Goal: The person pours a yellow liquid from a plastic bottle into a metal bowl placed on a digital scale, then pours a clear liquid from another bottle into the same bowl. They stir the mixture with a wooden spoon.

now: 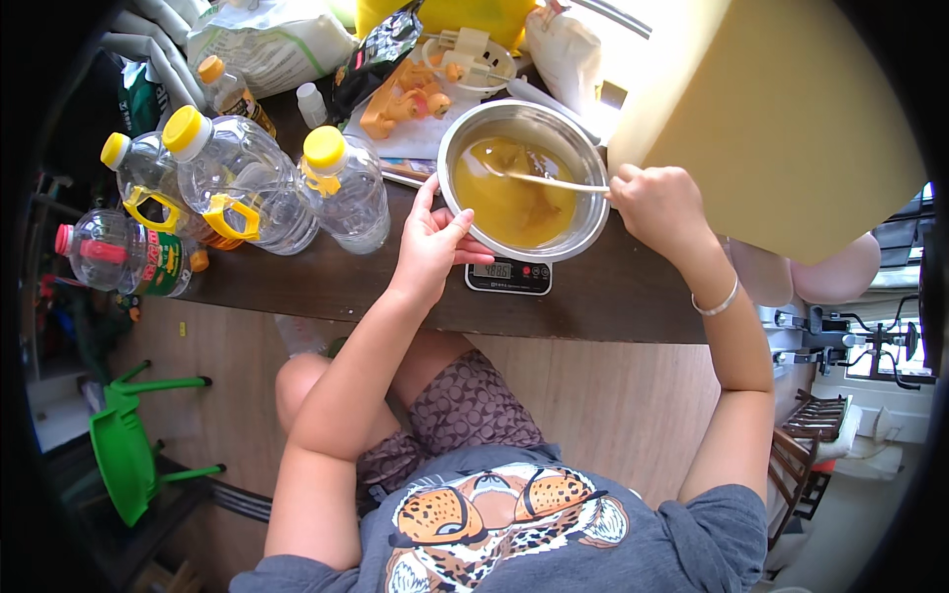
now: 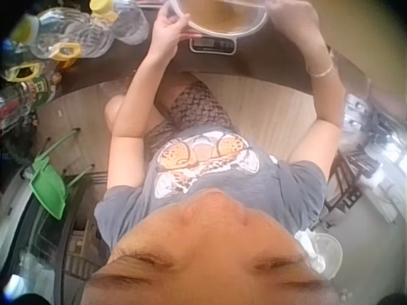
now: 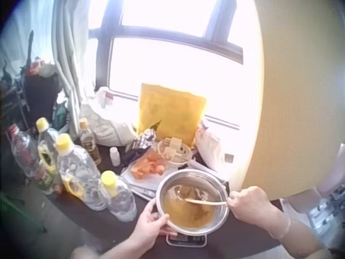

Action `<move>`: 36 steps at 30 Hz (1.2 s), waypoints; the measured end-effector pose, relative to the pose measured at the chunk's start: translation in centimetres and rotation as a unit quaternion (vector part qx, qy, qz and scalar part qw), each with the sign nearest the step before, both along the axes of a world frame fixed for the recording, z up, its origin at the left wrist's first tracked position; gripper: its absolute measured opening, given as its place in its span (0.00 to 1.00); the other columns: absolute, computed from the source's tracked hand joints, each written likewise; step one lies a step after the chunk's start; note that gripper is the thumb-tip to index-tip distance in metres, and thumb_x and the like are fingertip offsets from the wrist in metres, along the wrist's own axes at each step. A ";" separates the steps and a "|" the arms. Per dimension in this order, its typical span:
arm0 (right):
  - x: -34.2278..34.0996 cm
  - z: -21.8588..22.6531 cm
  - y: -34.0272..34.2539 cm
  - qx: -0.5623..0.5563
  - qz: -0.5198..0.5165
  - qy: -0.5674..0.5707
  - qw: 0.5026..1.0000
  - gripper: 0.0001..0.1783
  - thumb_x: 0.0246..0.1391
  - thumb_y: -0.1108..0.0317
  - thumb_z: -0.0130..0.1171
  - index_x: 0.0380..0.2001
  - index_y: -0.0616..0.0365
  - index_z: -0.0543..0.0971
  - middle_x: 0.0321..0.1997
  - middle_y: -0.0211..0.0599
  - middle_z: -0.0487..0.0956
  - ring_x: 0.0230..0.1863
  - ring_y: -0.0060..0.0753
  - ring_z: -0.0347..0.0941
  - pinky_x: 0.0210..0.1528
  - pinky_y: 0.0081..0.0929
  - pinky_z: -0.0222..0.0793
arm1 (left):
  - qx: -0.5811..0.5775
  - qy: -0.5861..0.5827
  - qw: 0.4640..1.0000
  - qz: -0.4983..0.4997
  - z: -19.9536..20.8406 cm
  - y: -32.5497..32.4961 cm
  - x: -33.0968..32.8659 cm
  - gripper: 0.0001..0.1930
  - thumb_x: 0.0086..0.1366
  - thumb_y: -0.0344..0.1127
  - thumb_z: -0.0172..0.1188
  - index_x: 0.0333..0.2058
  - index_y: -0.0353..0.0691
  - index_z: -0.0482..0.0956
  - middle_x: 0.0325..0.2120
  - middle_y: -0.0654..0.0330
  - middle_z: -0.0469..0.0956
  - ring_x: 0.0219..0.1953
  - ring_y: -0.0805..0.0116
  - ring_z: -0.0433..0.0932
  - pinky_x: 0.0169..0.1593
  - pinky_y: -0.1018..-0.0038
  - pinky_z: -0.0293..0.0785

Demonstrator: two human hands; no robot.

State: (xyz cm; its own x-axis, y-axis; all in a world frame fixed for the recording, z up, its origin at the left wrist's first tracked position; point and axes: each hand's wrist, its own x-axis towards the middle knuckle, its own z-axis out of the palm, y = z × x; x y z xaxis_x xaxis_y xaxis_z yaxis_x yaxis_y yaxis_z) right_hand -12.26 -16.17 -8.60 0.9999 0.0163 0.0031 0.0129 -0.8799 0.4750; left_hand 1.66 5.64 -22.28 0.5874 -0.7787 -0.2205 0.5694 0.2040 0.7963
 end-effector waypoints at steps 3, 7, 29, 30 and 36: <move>-1.7 0.3 0.4 0.008 0.013 0.020 1.000 0.10 0.50 0.66 0.57 0.17 0.51 0.75 0.20 0.29 0.72 0.21 0.31 0.74 0.24 0.29 0.68 | 0.003 0.003 1.000 -0.003 0.1 -0.1 -0.2 0.33 0.68 0.27 0.50 0.66 0.43 0.44 0.36 0.52 0.78 0.27 0.62 0.82 0.30 0.70 0.84; -3.2 1.6 1.1 0.019 0.036 0.037 0.998 0.11 0.49 0.64 0.59 0.16 0.51 0.75 0.20 0.28 0.72 0.23 0.29 0.74 0.26 0.28 0.67 | 0.002 0.002 1.000 -0.004 0.0 -0.1 -0.2 0.33 0.68 0.27 0.50 0.66 0.43 0.43 0.36 0.52 0.78 0.27 0.62 0.82 0.30 0.70 0.84; 2.1 -0.3 -0.7 -0.006 0.023 -0.010 1.000 0.10 0.51 0.63 0.59 0.18 0.51 0.78 0.22 0.27 0.76 0.23 0.29 0.77 0.25 0.28 0.72 | -0.005 0.009 1.000 -0.004 0.2 -0.1 0.0 0.32 0.68 0.26 0.49 0.66 0.44 0.45 0.37 0.51 0.78 0.26 0.62 0.82 0.29 0.70 0.84; 1.6 0.2 -0.3 -0.008 0.029 0.007 1.000 0.10 0.51 0.63 0.59 0.18 0.51 0.77 0.22 0.27 0.75 0.23 0.29 0.77 0.25 0.28 0.72 | -0.003 0.009 1.000 -0.003 0.2 -0.1 -0.1 0.32 0.68 0.26 0.49 0.66 0.44 0.45 0.37 0.51 0.78 0.26 0.62 0.82 0.29 0.70 0.84; -1.6 2.1 0.7 0.011 0.050 0.032 0.998 0.13 0.49 0.60 0.61 0.16 0.51 0.76 0.20 0.27 0.74 0.23 0.29 0.75 0.24 0.27 0.67 | -0.001 0.011 1.000 0.000 0.1 -0.2 -0.2 0.32 0.68 0.26 0.50 0.66 0.44 0.45 0.36 0.52 0.78 0.26 0.63 0.82 0.29 0.69 0.84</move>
